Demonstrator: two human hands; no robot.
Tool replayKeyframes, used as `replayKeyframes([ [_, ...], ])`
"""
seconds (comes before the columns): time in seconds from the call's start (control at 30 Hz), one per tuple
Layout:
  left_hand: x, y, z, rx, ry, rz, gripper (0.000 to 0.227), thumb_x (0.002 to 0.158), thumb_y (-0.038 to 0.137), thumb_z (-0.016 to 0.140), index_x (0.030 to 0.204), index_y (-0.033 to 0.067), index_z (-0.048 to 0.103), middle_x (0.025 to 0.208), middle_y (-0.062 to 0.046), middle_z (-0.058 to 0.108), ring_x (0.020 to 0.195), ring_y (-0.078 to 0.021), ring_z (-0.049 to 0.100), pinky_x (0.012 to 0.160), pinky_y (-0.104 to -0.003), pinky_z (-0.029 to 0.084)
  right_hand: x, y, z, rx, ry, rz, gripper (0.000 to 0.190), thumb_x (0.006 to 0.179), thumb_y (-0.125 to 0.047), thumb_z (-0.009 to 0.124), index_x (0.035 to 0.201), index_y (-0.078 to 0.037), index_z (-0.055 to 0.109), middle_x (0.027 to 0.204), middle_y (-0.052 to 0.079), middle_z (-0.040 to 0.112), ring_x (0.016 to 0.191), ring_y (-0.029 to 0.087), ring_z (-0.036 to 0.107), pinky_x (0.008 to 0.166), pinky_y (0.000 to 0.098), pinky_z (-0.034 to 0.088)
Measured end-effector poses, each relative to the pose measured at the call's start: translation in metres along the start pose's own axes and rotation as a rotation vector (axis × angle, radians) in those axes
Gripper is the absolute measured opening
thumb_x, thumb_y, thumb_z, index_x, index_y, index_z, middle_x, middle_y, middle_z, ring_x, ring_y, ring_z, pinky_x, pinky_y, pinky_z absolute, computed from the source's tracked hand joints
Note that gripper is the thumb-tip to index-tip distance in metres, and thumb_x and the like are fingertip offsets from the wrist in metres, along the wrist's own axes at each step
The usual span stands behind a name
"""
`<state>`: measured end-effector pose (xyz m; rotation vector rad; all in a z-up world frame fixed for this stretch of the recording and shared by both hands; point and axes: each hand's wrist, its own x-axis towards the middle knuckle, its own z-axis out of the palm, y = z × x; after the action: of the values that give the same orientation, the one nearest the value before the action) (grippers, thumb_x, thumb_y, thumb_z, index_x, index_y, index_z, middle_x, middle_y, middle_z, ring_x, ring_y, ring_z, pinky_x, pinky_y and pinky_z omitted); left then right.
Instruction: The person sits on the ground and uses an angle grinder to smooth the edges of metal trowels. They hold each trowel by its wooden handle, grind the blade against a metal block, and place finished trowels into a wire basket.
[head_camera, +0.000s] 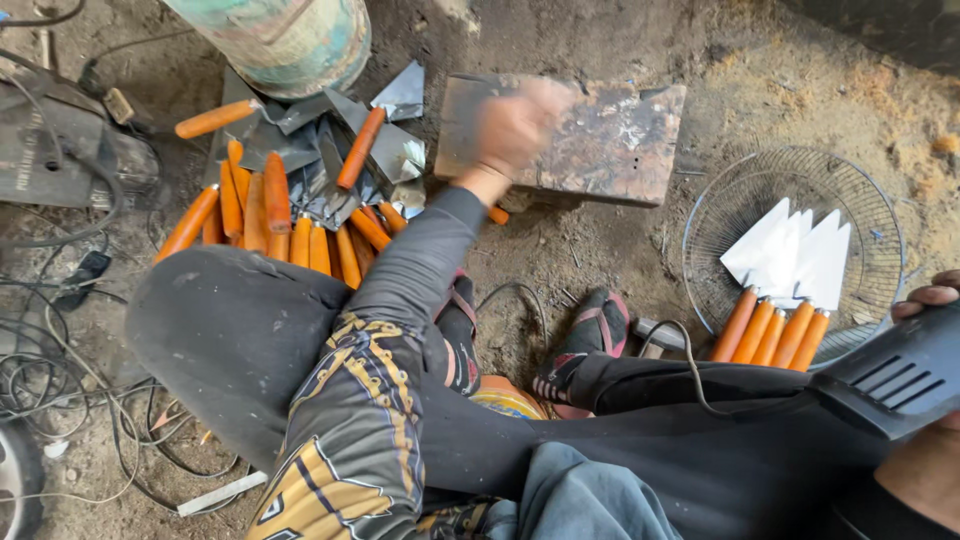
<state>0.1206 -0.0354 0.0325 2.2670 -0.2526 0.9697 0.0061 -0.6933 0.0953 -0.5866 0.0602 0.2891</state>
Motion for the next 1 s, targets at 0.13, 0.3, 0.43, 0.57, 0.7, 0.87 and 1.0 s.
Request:
replayKeyframes([
  [0.13, -0.04, -0.107, -0.101, 0.616, 0.058, -0.555, 0.038, 0.093, 0.027, 0.068, 0.117, -0.0018, 0.059, 0.113, -0.022, 0.061, 0.108, -0.0373, 0.058, 0.087, -0.051, 0.05, 0.009, 0.026, 0.037, 0.115, 0.035, -0.007, 0.025, 0.119, -0.021, 0.049, 0.137, -0.004, 0.046, 0.13, 0.004, 0.052, 0.121, 0.018, 0.053, 0.121, 0.0345, 0.04],
  [0.3, -0.127, -0.171, -0.127, 0.959, -0.235, -0.708, 0.025, 0.097, 0.014, 0.063, 0.116, -0.0021, 0.064, 0.113, -0.022, 0.061, 0.112, -0.0406, 0.053, 0.097, -0.053, 0.036, 0.028, 0.034, 0.126, -0.061, 0.168, 0.134, 0.028, 0.112, -0.028, 0.052, 0.124, -0.003, 0.05, 0.113, 0.007, 0.055, 0.116, 0.021, 0.057, 0.119, 0.0418, 0.045],
  [0.43, -0.11, -0.202, -0.14, 0.863, -0.747, -0.577, 0.028, 0.078, 0.019, 0.069, 0.097, -0.0015, 0.067, 0.095, -0.018, 0.07, 0.099, -0.0403, 0.059, 0.092, -0.055, 0.041, 0.031, 0.057, 0.217, -0.371, 0.39, 0.053, 0.032, 0.102, -0.03, 0.064, 0.114, -0.004, 0.052, 0.103, 0.008, 0.06, 0.102, 0.023, 0.062, 0.102, 0.0452, 0.054],
  [0.57, -0.047, -0.178, -0.141, -0.506, -0.277, -1.478, 0.021, 0.094, 0.019, 0.065, 0.09, 0.0003, 0.058, 0.068, -0.011, 0.052, 0.052, -0.0273, 0.051, 0.048, -0.043, 0.041, 0.029, 0.079, 0.285, -0.497, 0.464, -0.024, 0.035, 0.096, -0.025, 0.063, 0.116, 0.001, 0.054, 0.105, 0.013, 0.064, 0.096, 0.026, 0.068, 0.092, 0.0451, 0.059],
  [0.7, 0.029, -0.103, -0.138, -0.954, -0.019, -1.263, 0.025, 0.098, 0.018, 0.072, 0.093, 0.0008, 0.055, 0.069, -0.005, 0.058, 0.051, -0.0183, 0.057, 0.046, -0.039, 0.047, 0.027, 0.086, 0.311, -0.508, 0.342, -0.044, 0.029, 0.099, -0.02, 0.062, 0.119, -0.001, 0.054, 0.104, 0.016, 0.064, 0.097, 0.03, 0.068, 0.096, 0.0478, 0.058],
  [0.87, 0.018, 0.025, -0.123, 0.12, -0.068, -0.649, 0.046, 0.105, 0.024, 0.061, 0.129, -0.0099, 0.043, 0.079, -0.028, 0.069, 0.071, -0.0454, 0.068, 0.063, -0.056, 0.054, 0.028, 0.092, 0.319, -0.58, 0.431, -0.05, 0.037, 0.1, -0.025, 0.063, 0.124, 0.003, 0.056, 0.104, 0.015, 0.066, 0.092, 0.03, 0.07, 0.088, 0.0478, 0.058],
  [1.0, 0.004, 0.076, -0.15, 0.176, -0.493, -0.746, 0.037, 0.092, 0.02, 0.064, 0.112, -0.0068, 0.048, 0.088, -0.033, 0.069, 0.083, -0.0496, 0.069, 0.073, -0.056, 0.054, 0.03, 0.097, 0.326, -0.504, 0.473, 0.004, 0.036, 0.095, -0.022, 0.066, 0.122, -0.001, 0.055, 0.099, 0.012, 0.067, 0.087, 0.028, 0.071, 0.08, 0.047, 0.059],
])
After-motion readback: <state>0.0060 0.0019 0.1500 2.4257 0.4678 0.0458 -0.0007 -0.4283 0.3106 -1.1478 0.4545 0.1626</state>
